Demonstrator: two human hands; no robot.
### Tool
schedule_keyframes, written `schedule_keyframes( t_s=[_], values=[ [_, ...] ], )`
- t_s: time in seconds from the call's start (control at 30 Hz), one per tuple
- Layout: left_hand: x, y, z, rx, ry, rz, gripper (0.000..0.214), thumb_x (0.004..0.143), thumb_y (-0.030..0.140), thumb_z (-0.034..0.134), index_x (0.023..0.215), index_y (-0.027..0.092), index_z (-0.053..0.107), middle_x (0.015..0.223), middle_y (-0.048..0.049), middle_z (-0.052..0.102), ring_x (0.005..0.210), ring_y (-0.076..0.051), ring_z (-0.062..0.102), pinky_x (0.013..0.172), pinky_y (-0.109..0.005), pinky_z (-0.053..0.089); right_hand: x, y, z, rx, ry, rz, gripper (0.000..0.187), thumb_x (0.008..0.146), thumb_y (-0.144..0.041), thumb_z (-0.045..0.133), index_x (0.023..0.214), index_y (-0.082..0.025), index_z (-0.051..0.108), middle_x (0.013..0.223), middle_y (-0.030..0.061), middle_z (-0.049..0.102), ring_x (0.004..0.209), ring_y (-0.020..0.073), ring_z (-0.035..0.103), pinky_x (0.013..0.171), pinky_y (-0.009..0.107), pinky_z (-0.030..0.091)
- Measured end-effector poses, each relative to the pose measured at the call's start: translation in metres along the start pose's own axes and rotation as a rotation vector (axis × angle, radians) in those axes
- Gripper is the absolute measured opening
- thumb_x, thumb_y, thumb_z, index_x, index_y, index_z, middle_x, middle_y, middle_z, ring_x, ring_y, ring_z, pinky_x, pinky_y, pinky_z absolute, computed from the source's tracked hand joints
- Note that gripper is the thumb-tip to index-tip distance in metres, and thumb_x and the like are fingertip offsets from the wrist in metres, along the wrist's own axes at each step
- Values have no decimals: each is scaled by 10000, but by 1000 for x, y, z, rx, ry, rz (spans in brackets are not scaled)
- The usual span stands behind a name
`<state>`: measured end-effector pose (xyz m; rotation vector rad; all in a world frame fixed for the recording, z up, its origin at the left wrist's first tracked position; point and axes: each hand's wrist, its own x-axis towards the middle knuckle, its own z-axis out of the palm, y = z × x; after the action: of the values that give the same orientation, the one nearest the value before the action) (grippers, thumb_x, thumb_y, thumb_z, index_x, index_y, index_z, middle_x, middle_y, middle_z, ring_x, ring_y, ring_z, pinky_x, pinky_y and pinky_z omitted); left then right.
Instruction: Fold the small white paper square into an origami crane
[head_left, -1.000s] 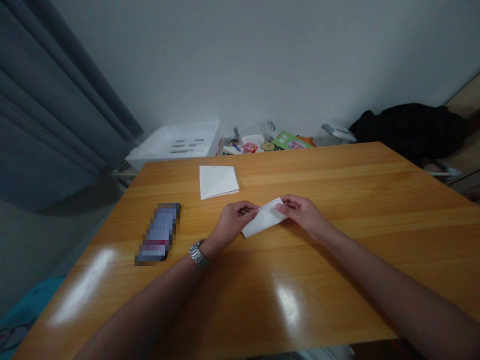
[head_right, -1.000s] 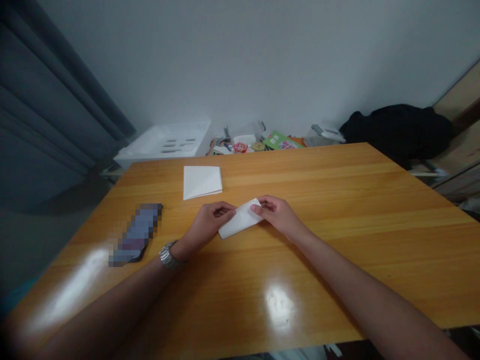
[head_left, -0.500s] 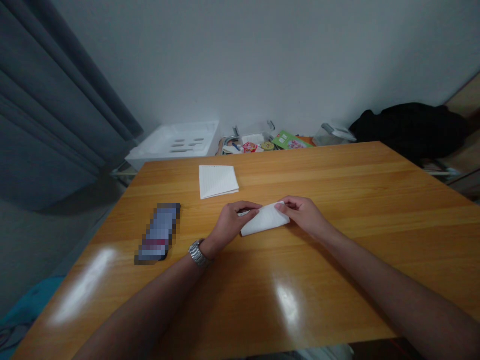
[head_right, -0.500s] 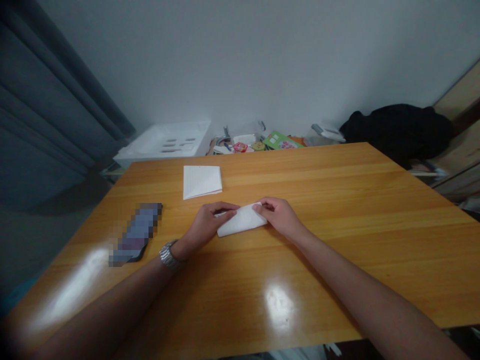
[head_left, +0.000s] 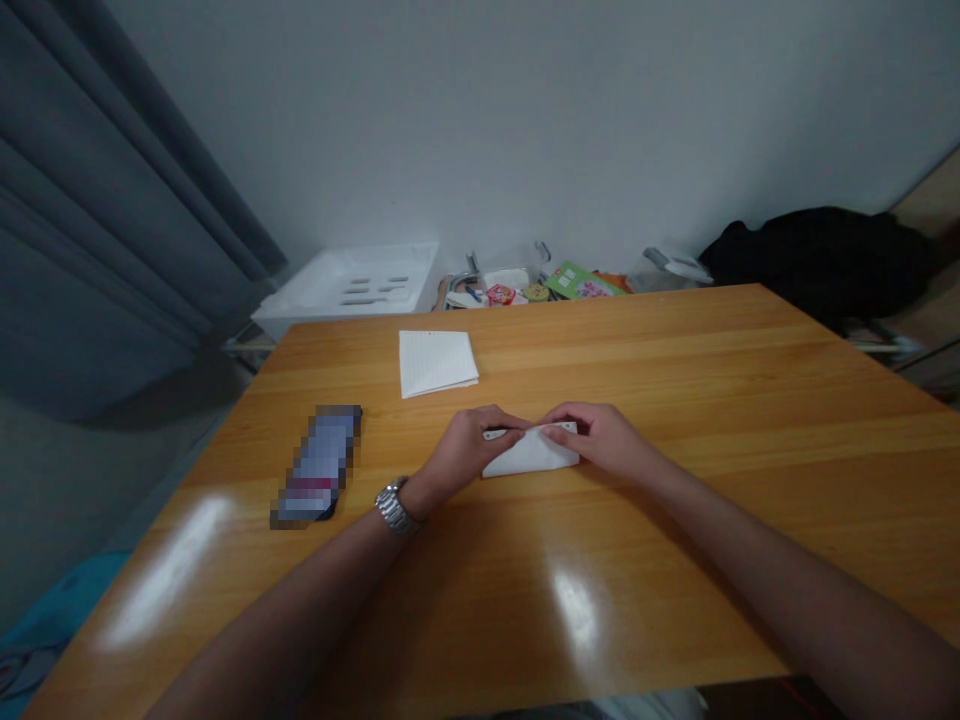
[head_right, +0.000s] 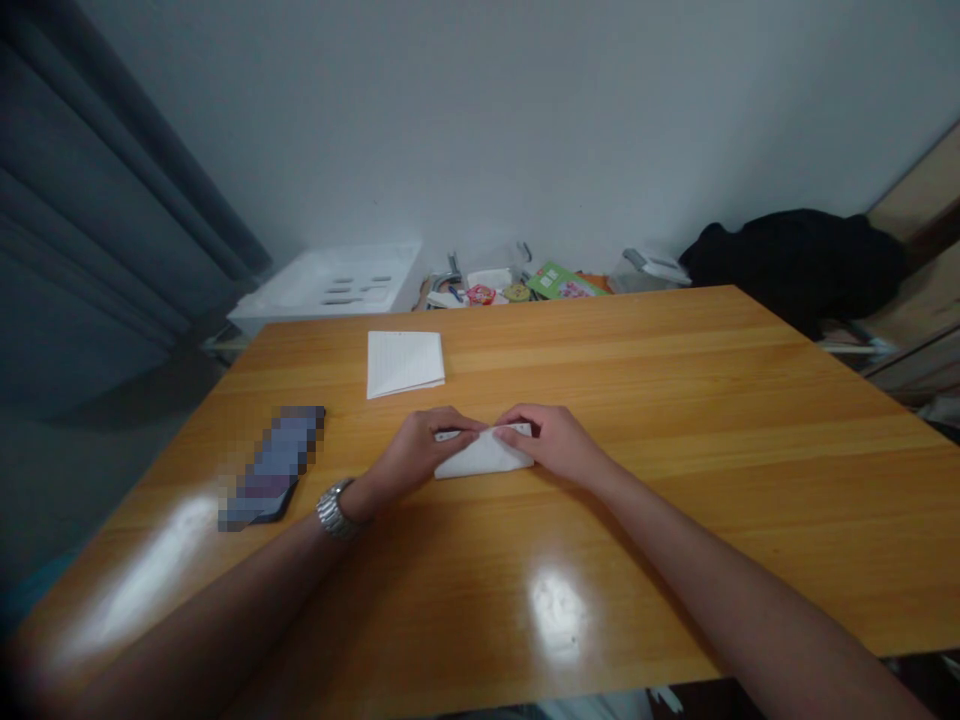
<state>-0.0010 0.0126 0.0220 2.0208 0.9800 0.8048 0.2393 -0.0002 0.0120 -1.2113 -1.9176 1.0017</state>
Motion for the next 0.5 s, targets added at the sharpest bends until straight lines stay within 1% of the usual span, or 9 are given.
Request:
schedule_keyframes(
  t_s=[0.1,0.2,0.27,0.33,0.4,0.43,0.47,0.5],
  values=[
    [-1,3,-1,-3,-34,10,194,932,296,629,1035,220,776,990,-44,764,894,-171,697,802,-265,522,-1,-2,0,-36,-43,6,271,902,-424,609,928,-204,764,896,51,762,796,207,663,708,300,478],
    [-1,3,0,-12,-25,-10,187,922,302,640,1020,214,773,1012,-47,762,922,-180,697,848,-283,523,-1,-2,1,-27,-32,19,271,895,-422,614,894,-194,760,864,52,755,770,202,648,688,297,467],
    [-1,0,2,-36,35,-44,217,901,316,666,1071,212,752,1044,-55,755,952,-191,694,880,-303,524,0,-1,2,11,-8,36,279,890,-431,619,868,-187,752,848,53,748,761,199,638,689,300,463],
    [1,-4,4,-112,130,-99,368,869,332,704,1216,211,678,1075,-68,738,968,-200,688,872,-318,534,1,1,2,70,38,68,295,879,-451,628,845,-180,738,827,52,738,742,195,626,681,301,459],
    [3,-9,8,-299,209,-165,575,842,344,735,1361,191,540,1068,-86,724,935,-200,693,806,-313,554,3,4,3,129,109,112,319,861,-481,641,834,-174,721,802,48,725,707,186,607,653,296,448],
    [3,-11,9,-386,249,-193,655,821,349,756,1392,178,487,1062,-98,720,922,-202,697,793,-317,561,4,5,4,157,147,134,334,851,-497,647,833,-171,716,789,46,719,689,181,597,635,292,439],
    [3,-12,11,-463,262,-219,702,808,350,770,1406,170,449,1095,-115,711,960,-209,695,828,-331,561,4,6,5,184,185,152,346,841,-510,654,837,-169,713,782,45,715,676,177,589,623,288,431],
    [3,-12,12,-518,270,-234,677,816,364,764,1385,161,458,1136,-132,700,1005,-216,686,870,-345,554,5,7,6,211,217,163,356,832,-519,661,844,-167,712,778,44,712,671,174,585,617,286,426]
  ],
)
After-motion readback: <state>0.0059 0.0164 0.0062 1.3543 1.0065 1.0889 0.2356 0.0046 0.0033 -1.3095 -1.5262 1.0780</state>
